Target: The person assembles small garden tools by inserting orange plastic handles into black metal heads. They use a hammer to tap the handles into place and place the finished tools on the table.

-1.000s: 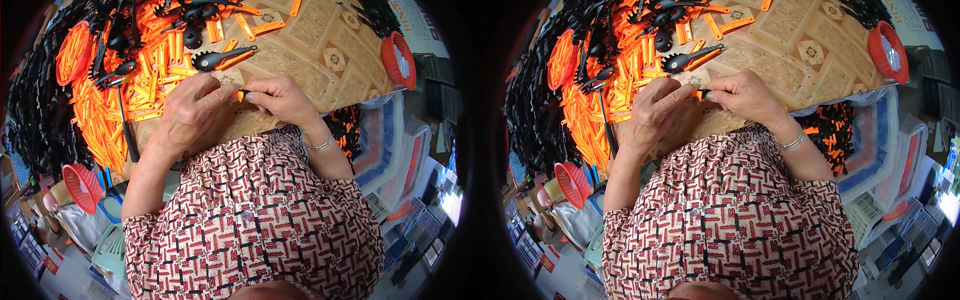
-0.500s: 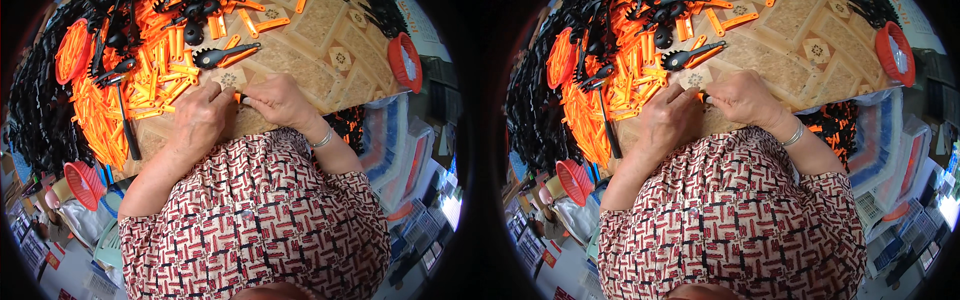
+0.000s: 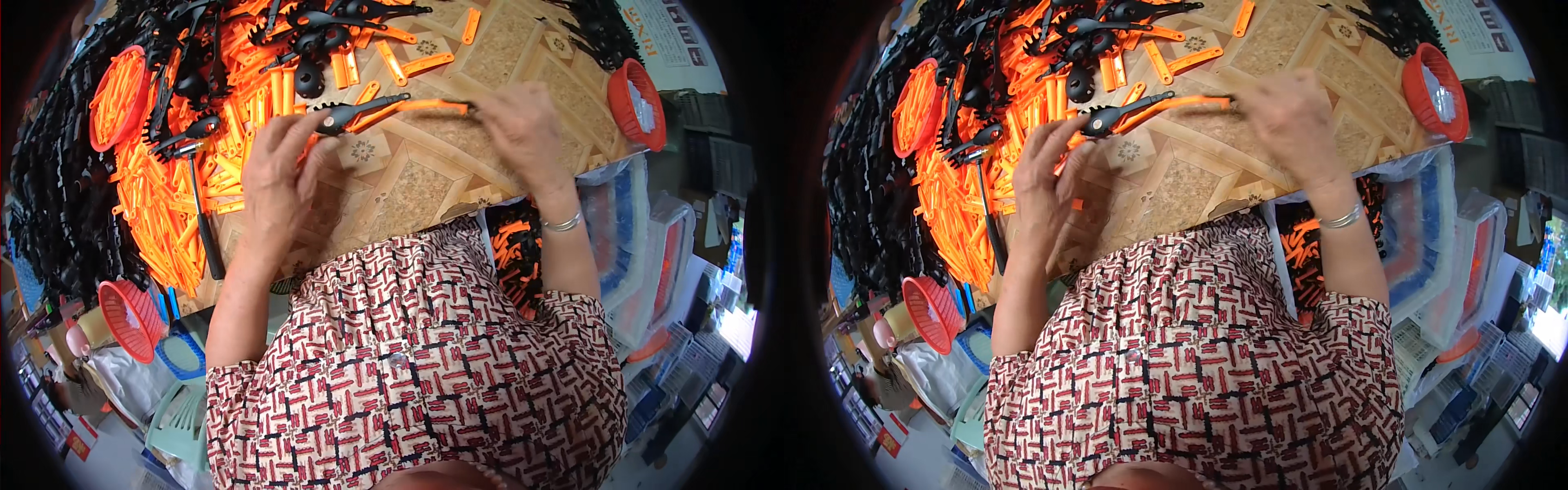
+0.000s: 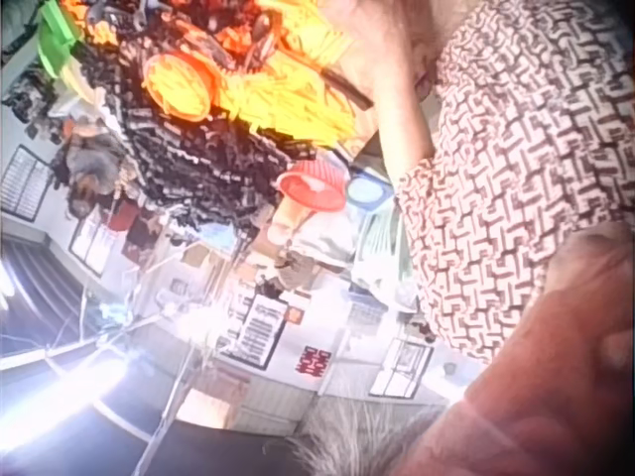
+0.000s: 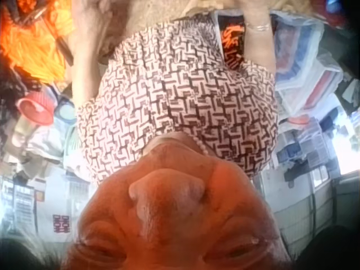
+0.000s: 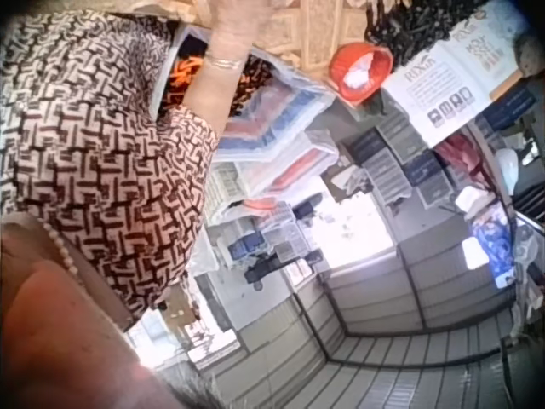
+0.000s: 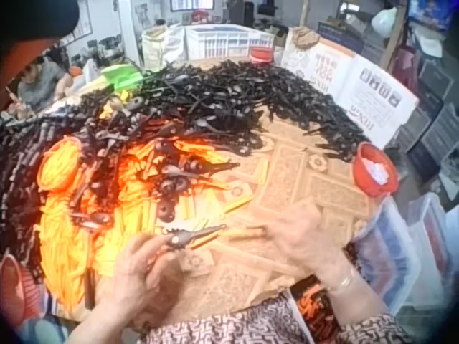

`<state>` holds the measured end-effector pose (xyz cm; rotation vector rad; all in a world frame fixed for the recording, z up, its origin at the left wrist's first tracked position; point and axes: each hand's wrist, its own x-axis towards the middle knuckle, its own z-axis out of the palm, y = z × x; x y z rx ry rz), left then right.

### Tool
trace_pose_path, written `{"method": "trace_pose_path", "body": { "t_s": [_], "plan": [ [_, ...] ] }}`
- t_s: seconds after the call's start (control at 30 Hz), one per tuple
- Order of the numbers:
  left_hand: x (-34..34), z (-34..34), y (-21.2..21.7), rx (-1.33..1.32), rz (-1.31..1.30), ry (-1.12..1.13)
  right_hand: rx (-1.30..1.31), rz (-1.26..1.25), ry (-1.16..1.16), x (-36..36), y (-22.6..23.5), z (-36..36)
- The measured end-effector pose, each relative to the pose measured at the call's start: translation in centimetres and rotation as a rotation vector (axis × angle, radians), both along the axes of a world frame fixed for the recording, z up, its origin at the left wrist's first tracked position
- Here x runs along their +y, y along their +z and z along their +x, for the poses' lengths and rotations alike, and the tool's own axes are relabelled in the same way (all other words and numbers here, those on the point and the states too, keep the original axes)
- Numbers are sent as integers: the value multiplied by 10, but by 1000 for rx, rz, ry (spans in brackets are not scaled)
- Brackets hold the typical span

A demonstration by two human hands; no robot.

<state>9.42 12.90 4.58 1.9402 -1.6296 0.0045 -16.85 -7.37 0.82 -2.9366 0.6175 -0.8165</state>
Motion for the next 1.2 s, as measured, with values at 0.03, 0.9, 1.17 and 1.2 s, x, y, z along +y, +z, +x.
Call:
{"method": "trace_pose_path", "body": {
  "t_s": [0.03,0.9,1.17,1.2],
  "plan": [
    [-5,5,0,-60,6,22,-6,-31,-83,-9,-5,-8],
    [5,-29,-19,242,-30,23,-653,1099,157,39,-9,67],
    [3,-20,-15,569,101,16,-533,1013,210,74,-9,75],
    [7,-19,-15,596,55,52,-444,766,109,69,-5,71]
  ]
}}
